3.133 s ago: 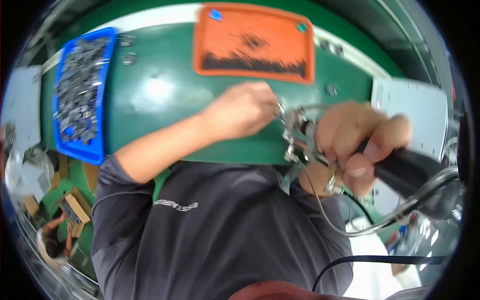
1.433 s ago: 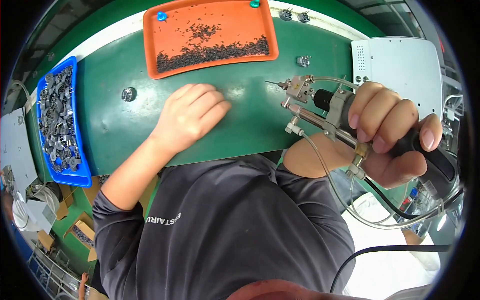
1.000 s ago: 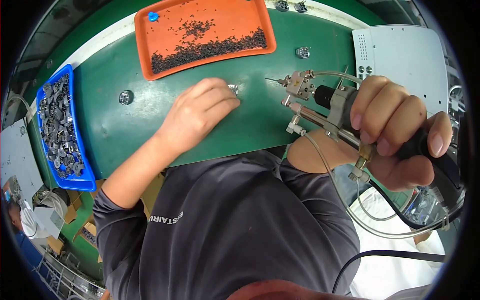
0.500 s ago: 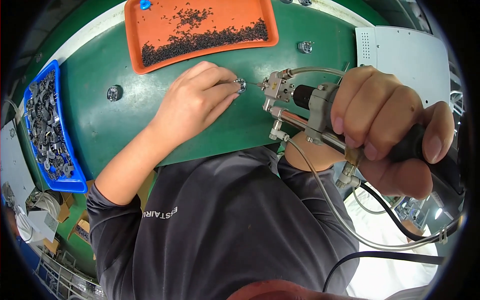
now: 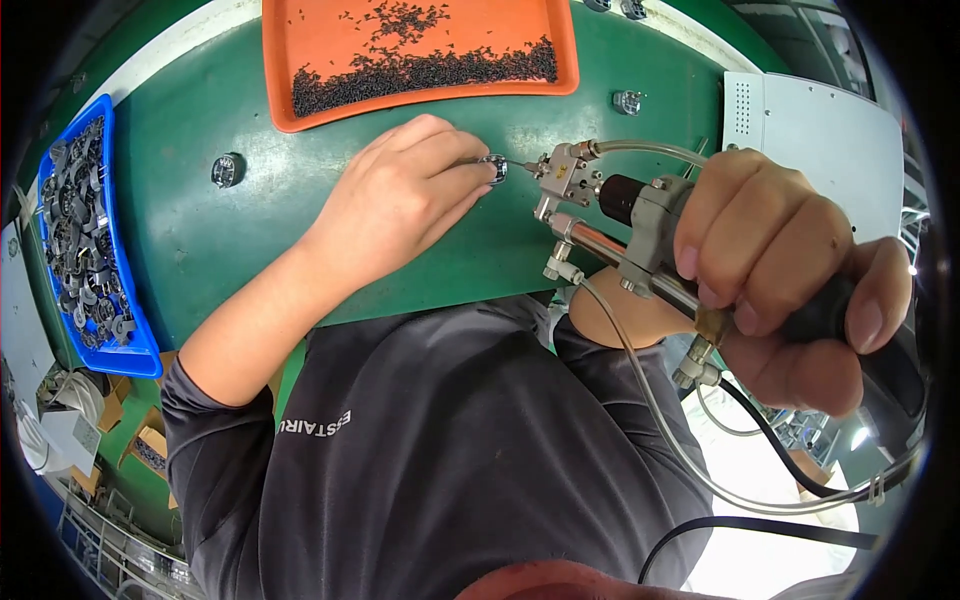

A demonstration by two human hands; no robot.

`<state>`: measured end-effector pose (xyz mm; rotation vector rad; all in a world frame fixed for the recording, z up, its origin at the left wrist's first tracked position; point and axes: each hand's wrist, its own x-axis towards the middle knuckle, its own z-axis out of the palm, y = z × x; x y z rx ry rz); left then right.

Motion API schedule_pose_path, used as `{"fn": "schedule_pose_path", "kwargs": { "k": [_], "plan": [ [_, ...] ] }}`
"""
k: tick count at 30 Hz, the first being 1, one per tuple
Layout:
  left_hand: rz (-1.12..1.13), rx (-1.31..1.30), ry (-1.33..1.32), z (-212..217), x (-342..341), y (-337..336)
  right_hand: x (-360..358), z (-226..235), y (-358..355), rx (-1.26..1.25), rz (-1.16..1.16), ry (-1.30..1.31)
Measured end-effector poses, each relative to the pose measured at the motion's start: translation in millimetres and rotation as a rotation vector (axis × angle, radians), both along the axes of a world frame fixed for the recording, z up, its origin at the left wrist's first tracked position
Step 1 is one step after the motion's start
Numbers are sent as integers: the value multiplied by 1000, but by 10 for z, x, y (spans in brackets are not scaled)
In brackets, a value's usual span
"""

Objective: The person assembles small metal components using a pneumatic assembly tool at a manufacturing workbench.

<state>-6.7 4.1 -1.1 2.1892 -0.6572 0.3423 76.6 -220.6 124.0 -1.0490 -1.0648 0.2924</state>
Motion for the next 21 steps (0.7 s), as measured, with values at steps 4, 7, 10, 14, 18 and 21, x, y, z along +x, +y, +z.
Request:
{"fn": "schedule_pose_path", "kwargs": {
  "k": [4,7,10,14,18,21],
  "plan": [
    [-30,-41,4,-10,3,0,43,-38,3,-18,36,8],
    [-32,-39,3,-5,6,6,75,-47,17,-31,57,11],
    [-26,-34,7,5,23,-1,118,-31,13,-46,73,9],
    [-24,-32,0,3,42,3,157,-36,22,-64,100,5],
    [-55,-63,-8,72,45,-17,87,71,36,-78,133,-10],
    [-49,-45,12,-12,2,9,-72,97,266,-150,-153,-50]
  ]
}}
